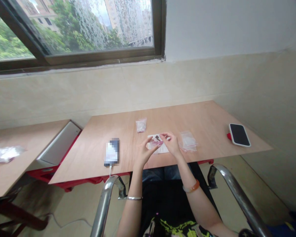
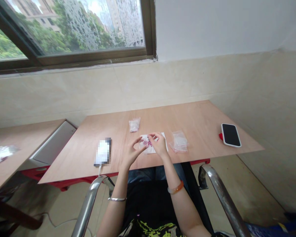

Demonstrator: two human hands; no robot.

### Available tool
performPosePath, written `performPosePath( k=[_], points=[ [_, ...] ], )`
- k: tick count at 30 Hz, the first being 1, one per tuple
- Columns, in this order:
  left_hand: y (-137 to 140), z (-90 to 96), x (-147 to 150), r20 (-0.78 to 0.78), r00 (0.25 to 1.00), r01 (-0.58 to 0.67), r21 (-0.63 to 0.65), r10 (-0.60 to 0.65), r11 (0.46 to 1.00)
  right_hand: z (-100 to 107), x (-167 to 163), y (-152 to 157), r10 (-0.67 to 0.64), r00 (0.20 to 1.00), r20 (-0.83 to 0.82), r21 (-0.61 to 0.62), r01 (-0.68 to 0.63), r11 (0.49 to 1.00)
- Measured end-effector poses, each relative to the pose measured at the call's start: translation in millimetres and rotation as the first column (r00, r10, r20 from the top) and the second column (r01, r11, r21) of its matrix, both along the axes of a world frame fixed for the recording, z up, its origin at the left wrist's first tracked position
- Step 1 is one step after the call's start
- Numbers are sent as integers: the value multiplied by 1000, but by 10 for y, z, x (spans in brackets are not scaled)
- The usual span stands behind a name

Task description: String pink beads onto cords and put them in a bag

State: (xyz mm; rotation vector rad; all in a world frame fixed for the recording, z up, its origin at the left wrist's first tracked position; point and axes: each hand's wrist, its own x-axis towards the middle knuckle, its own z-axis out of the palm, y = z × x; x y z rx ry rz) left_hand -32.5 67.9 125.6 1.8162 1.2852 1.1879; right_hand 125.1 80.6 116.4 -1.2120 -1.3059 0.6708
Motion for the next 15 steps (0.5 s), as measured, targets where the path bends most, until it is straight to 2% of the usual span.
performPosePath(
  k=[3,5,7,11,15],
  points=[
    [-2,-4,18,10,1000,19,20,-19,1000,85,-23,-50,117,993,18,-14,-116,993],
    [-2,-7,19,20,1000,23,17,-23,1000,75,-28,-51,117,993,4,-33,-116,993],
    [1,-10,13,23,1000,20,4,-20,1000,21,-14,-24,62,998,-18,-45,-63,997],
    [9,-7,1,20,1000,22,-12,-22,1000,-215,34,65,-29,999,32,-79,32,996],
    [10,-10,-4,12,999,33,-13,-32,999,-568,13,108,-13,978,208,-186,53,981]
  ],
)
